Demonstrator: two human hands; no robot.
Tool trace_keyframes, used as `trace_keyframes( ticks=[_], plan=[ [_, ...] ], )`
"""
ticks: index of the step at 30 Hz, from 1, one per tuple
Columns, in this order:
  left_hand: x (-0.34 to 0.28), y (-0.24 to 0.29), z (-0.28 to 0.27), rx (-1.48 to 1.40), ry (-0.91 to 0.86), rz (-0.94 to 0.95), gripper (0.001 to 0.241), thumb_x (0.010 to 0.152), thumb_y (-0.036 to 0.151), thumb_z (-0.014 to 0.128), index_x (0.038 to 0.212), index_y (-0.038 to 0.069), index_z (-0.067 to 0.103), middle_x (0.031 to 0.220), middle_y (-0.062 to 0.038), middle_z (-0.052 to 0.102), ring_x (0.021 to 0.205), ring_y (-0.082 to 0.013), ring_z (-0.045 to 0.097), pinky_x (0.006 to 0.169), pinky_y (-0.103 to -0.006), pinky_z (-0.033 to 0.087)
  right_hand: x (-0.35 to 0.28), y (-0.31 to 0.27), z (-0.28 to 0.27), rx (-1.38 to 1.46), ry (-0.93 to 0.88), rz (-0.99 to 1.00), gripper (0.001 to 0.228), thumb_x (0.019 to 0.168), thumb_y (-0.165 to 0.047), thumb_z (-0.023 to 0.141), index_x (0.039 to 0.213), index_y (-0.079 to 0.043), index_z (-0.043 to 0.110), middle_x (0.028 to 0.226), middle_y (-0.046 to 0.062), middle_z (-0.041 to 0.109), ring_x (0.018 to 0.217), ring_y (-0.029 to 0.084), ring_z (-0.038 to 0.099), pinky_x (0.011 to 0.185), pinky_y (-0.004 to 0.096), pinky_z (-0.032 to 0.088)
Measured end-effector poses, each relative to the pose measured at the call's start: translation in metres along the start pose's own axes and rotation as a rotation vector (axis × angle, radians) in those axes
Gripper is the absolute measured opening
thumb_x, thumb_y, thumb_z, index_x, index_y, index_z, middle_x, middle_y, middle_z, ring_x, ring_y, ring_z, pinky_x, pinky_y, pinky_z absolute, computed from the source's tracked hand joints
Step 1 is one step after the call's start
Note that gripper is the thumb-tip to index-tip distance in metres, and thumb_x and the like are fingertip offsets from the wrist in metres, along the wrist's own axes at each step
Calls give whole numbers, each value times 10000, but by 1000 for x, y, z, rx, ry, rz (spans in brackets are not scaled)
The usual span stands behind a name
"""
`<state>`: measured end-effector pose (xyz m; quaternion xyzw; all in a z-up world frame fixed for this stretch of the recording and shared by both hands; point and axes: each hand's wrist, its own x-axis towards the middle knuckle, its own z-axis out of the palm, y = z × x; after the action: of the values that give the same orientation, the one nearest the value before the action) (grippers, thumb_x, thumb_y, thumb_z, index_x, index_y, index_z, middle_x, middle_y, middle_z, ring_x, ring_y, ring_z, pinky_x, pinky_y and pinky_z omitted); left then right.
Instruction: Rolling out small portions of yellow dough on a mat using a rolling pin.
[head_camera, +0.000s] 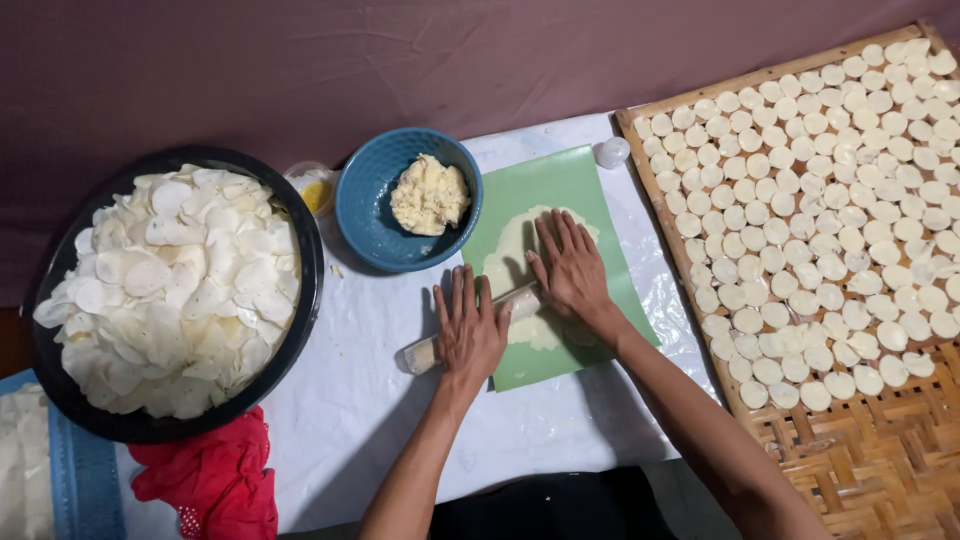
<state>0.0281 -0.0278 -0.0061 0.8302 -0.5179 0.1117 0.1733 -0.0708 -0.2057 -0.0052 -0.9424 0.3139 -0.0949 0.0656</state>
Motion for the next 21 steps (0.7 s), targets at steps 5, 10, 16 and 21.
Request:
trace_keyframes(
  ticks=[5,10,16,21],
  plan=[
    [-41,32,-15,-88,-65,15,651,1035,376,517,1476,-97,446,1557,-340,410,1513,-437,324,1210,-648,148,-61,3,-2,7,123,-75,622,1092,-429,356,1564,-30,422,1617,212,407,1532,345,322,1262,459,205],
    [-84,56,-21,-186,-261,2,839,1041,480,434,1556,-147,221,1664,-318,179,1567,-416,139,1235,-603,46,-108,2,-23,206,89,-100,665,1069,-321,378,1553,125,285,1645,296,284,1549,424,242,1273,516,163],
    [-22,26,11,-116,-256,-44,913,1023,616,353,1535,-135,275,1644,-323,224,1560,-430,132,1212,-678,-45,-56,7,-13,132,90,-104,728,1094,-454,291,1550,113,303,1630,278,327,1545,396,266,1271,510,185],
    [16,11,2,-136,-102,-26,936,980,599,498,1541,-126,310,1627,-369,210,1541,-495,129,1187,-721,1,-23,0,-7,56,85,-19,662,1078,-438,321,1587,-15,359,1673,252,240,1563,402,183,1244,548,143]
  ],
)
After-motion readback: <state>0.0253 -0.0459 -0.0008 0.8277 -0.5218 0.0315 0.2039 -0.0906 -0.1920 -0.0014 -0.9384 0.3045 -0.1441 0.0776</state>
